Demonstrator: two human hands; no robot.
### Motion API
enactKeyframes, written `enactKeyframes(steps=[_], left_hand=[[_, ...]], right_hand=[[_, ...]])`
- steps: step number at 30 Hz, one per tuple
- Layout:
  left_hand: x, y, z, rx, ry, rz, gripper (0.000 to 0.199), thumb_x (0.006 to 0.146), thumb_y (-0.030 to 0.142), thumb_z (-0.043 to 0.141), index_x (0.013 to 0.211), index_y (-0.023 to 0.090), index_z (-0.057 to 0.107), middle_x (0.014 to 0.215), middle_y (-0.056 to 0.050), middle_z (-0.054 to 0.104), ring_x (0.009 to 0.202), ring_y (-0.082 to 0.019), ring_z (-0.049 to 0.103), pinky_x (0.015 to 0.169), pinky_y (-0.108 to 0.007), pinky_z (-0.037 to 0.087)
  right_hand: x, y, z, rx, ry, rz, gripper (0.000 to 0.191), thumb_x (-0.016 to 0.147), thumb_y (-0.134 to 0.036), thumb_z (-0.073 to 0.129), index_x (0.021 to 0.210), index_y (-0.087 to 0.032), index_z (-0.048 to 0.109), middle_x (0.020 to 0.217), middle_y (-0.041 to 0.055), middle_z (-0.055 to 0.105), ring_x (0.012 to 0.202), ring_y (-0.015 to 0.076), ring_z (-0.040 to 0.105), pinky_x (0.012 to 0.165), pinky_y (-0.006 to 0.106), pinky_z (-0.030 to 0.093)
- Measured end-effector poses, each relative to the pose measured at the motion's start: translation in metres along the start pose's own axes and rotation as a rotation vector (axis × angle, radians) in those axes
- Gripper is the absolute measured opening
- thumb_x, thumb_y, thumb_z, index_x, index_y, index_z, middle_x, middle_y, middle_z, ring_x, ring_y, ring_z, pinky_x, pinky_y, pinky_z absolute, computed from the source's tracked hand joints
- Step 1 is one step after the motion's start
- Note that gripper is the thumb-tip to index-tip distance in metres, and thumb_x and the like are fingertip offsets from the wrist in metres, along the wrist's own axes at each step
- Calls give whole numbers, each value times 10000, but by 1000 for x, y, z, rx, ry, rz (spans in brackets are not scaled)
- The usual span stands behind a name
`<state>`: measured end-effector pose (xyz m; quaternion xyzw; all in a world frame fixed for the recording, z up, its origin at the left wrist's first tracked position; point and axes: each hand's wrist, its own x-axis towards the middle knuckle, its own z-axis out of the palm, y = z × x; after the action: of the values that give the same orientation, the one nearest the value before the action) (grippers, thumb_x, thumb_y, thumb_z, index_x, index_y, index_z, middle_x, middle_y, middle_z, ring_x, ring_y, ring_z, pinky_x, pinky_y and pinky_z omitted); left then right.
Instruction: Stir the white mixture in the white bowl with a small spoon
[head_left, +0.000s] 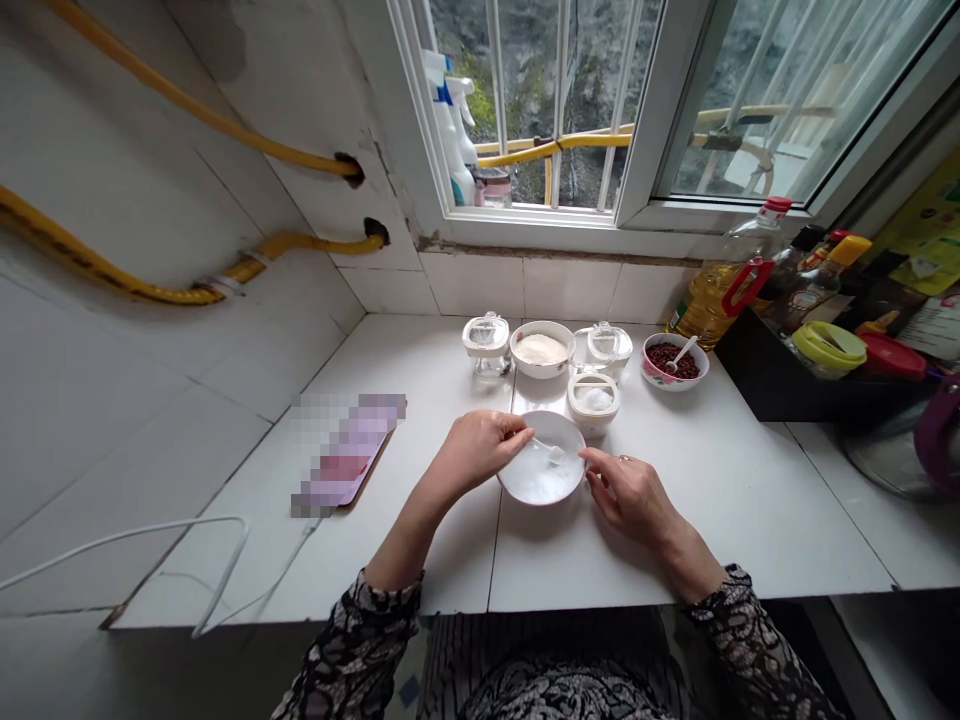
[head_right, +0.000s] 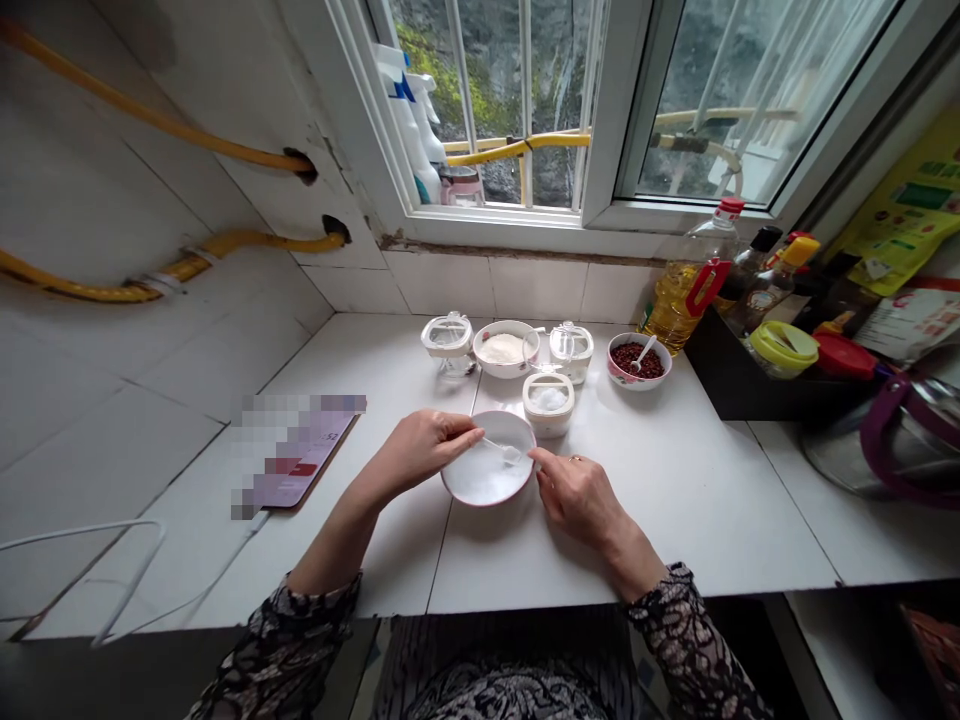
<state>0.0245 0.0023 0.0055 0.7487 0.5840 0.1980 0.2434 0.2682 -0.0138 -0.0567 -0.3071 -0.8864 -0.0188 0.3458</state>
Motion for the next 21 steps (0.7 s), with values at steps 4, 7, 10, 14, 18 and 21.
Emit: enactKeyframes(steps=[4, 7, 10, 14, 18, 21], left_hand=[[-3, 8, 0, -12, -62, 32, 352, 881, 313, 495, 604, 166, 656, 558, -8, 596, 524, -115, 460, 550, -245, 269], [-3, 9, 2, -42, -71, 55, 379, 878, 318, 500, 553, 163, 619, 533, -4, 566, 508, -110, 428, 536, -251, 253], [-1, 7, 3, -101, -70, 52, 360, 860, 328, 495, 559, 165, 606, 545, -6, 560, 522, -115, 437, 524, -248, 258], [-1, 3, 2, -265, -63, -31, 325, 826, 359, 500, 575, 168, 577, 533, 10, 491, 518, -112, 417, 492, -234, 263], [1, -4, -2, -481, -117, -100, 319, 795, 407, 551, 579, 173, 565, 475, 48, 386, 461, -89, 329, 452, -223, 244], [5, -11, -4, -595, -138, -145, 335, 784, 433, 582, 567, 180, 546, 455, 58, 362, 434, -77, 296, 433, -220, 209]], right_hand=[[0, 0, 0, 11, -7, 5, 336, 955, -97, 417, 1272, -176, 497, 781, 22, 731, 602, 155, 655, 583, 279, 484], [0, 0, 0, 15, -7, 1, 342, 952, -92, 419, 1274, -171, 498, 791, 28, 735, 612, 156, 661, 585, 277, 488], [-1, 0, 0, 12, -6, 4, 327, 955, -98, 423, 1264, -168, 506, 792, 30, 734, 614, 155, 661, 587, 275, 488], [-1, 0, 0, 8, -17, 12, 344, 953, -109, 429, 1282, -170, 507, 786, 27, 731, 623, 161, 661, 597, 280, 488], [-1, 0, 1, 10, -17, 10, 344, 953, -101, 423, 1281, -168, 504, 785, 26, 726, 620, 161, 651, 598, 278, 474], [0, 0, 0, 4, -11, 5, 337, 959, -103, 422, 1280, -173, 498, 780, 23, 724, 612, 161, 646, 595, 275, 471]])
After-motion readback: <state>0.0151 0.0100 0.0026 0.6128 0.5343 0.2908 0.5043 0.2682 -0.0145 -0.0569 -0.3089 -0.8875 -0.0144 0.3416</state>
